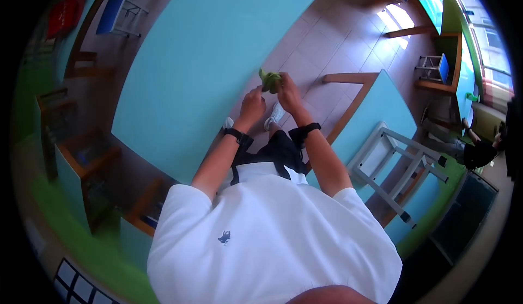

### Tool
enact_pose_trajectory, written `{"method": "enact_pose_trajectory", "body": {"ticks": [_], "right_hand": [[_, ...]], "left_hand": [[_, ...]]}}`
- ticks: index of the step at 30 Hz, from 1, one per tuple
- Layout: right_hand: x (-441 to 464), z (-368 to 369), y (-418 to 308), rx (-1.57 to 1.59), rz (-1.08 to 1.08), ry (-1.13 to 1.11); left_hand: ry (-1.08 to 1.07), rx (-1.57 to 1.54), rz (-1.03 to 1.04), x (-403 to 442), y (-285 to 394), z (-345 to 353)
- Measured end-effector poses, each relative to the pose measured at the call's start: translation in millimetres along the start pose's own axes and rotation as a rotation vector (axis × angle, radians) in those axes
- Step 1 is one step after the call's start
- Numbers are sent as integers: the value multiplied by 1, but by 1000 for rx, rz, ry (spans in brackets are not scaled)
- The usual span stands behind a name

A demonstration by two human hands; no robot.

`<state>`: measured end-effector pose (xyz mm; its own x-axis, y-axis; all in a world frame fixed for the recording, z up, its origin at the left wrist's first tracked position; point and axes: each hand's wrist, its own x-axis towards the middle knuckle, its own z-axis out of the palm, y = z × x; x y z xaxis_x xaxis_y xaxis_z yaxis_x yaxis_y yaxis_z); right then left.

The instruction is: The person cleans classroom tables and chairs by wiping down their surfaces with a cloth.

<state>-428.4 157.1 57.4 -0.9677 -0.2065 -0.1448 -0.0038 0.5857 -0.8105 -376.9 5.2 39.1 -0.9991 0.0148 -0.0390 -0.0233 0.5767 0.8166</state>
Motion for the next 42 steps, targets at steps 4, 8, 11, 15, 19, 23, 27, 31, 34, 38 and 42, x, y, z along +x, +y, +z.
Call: {"method": "enact_pose_trajectory", "body": {"ticks": [4,8,11,15,19,23,27,31,34,38,42], "right_hand": [[-18,96,-76,-46,-236,-354],[-17,210,-114,-181,-652,-442],[-32,259,-161,-187,-722,-510],[-34,317,-178,-343,-704,-714],[-61,342,-164,-441,-866,-745],[-32,302,-138,-469,-961,-652],[27,251,-104,-477,-880,-613],[127,186,-77,-475,-665,-371],[206,117,-45,-509,-526,-164],[301,36,4,-652,-500,-42],[393,-22,63,-719,-412,153]], "left_hand": [[-279,-57,-442,-62,-70,-54],[-324,90,-465,-126,-146,-107],[-70,33,-544,-177,-187,-158],[398,273,-665,-218,-219,-202],[538,291,-753,-242,-210,-219],[614,452,-587,-215,-209,-192],[599,416,-490,-145,-191,-152],[359,526,-248,-51,-149,-108],[286,461,-122,15,-111,-70],[250,546,-126,60,-104,-42],[243,581,-162,59,-103,-45]]}}
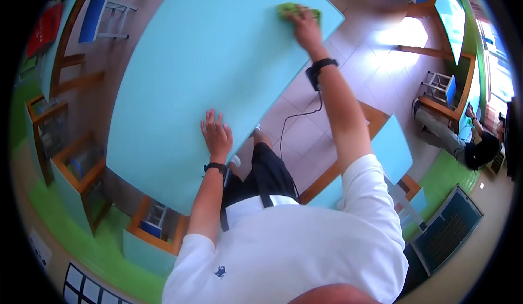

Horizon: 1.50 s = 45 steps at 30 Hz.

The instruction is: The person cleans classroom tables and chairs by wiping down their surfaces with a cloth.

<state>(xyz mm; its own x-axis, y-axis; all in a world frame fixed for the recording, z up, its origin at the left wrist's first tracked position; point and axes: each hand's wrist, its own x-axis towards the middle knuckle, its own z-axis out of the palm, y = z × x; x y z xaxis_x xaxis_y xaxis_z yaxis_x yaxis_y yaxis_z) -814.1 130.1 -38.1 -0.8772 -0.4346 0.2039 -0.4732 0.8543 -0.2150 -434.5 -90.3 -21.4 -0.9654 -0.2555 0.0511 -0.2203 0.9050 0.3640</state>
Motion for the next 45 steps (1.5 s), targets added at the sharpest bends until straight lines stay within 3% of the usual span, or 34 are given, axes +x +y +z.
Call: {"method": "enact_pose_trajectory", "body": {"ticks": [3,8,10,15,21,24,26,28,30,34,41,42,43,44,45], "right_hand": [[32,1,70,-6,156,13],[74,-16,94,1,233,-27],[98,-28,84,-59,463,-361],[86,8,86,-269,222,-205],[-21,-14,27,-169,296,-348],[-86,-29,-51,-138,287,-372],[-130,-27,-104,-151,210,-377],[-172,-17,-131,-180,120,-397],[-206,-25,-173,-134,223,-392],[-252,-33,-249,-96,196,-435],[-349,-20,-438,258,-27,-568],[-363,-24,-464,311,-85,-679],[-382,-15,-488,340,-166,-606],[-403,-10,-504,371,-245,-538],[-413,-6,-509,391,-241,-565]], "left_hand": [[-9,20,-5,1,2,2],[24,6,-5,2,3,5],[13,-3,-33,2,4,6],[5,-2,-34,3,1,4],[63,-73,-15,2,1,4],[145,-169,-15,-10,-8,5],[77,-322,57,-25,-23,-2],[48,-245,74,-64,-41,-12],[73,-309,-34,-112,-72,-29],[32,-65,-222,-218,-131,-63],[-7,-7,-362,-320,-197,-103],[40,-72,-404,-327,-203,-104],[82,-137,-449,-333,-208,-107],[63,-122,-457,-336,-213,-114],[-87,-141,-395,-340,-215,-124]]}}
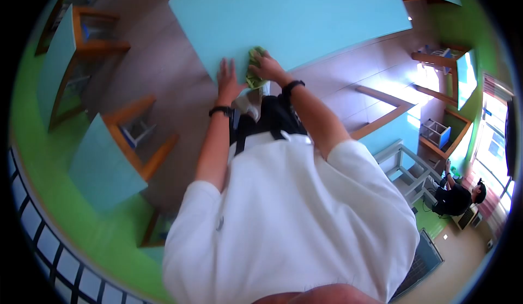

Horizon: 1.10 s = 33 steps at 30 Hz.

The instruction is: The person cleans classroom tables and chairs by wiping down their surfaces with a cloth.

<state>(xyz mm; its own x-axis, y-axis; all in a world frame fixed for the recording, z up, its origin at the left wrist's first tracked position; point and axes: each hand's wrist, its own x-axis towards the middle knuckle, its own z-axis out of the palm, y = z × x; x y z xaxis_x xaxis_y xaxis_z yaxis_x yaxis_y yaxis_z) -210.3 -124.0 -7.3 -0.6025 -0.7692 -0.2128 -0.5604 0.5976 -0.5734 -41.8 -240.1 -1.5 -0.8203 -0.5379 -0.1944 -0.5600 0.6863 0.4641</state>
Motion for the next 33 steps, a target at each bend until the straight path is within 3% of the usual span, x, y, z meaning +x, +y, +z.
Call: {"method": "enact_pose_trajectory", "body": {"ticks": [2,3,4,5,6,7,8,9,11,16,18,21,25,27,28,31,32,33], "right_hand": [[21,4,2,20,-217,-259],[36,2,3,12,-316,-361],[44,-13,3,24,-431,-295],[75,-1,30,-209,-533,-447],[78,-20,34,-107,-379,-250],[85,-45,32,-81,-161,-215],[92,-66,45,-115,-155,-135],[95,-77,59,-32,-4,-9],[95,-98,83,-60,148,41],[60,-74,106,-39,268,72],[41,-61,86,96,186,16],[12,-26,55,179,51,-68],[-21,21,-11,161,3,-91],[-25,51,-38,148,14,-66],[-28,63,-56,150,24,-57],[-41,94,-93,92,3,18],[-49,93,-101,104,37,27],[-55,93,-111,118,74,41]], "left_hand": [[-329,26,51,-10,1,-26],[-315,65,26,-10,-3,-39],[-478,73,41,-8,-5,-50],[-653,75,46,-11,-8,-58],[-627,71,59,-14,-16,-60],[-600,62,82,-16,-23,-58],[-568,76,106,-21,-27,-53],[-571,84,101,-28,-29,-44],[-513,54,111,-28,-28,-35],[-617,26,52,-10,-28,-23],[-800,63,49,-2,-23,-34],[-911,11,74,9,-24,-40],[-850,-10,249,-5,-39,-55],[-831,354,481,-2,-43,-73],[-635,340,550,-9,-50,-77],[-643,168,470,-7,-77,-70],[-452,111,550,-17,-90,-71],[-440,92,557,-19,-97,-87]]}}
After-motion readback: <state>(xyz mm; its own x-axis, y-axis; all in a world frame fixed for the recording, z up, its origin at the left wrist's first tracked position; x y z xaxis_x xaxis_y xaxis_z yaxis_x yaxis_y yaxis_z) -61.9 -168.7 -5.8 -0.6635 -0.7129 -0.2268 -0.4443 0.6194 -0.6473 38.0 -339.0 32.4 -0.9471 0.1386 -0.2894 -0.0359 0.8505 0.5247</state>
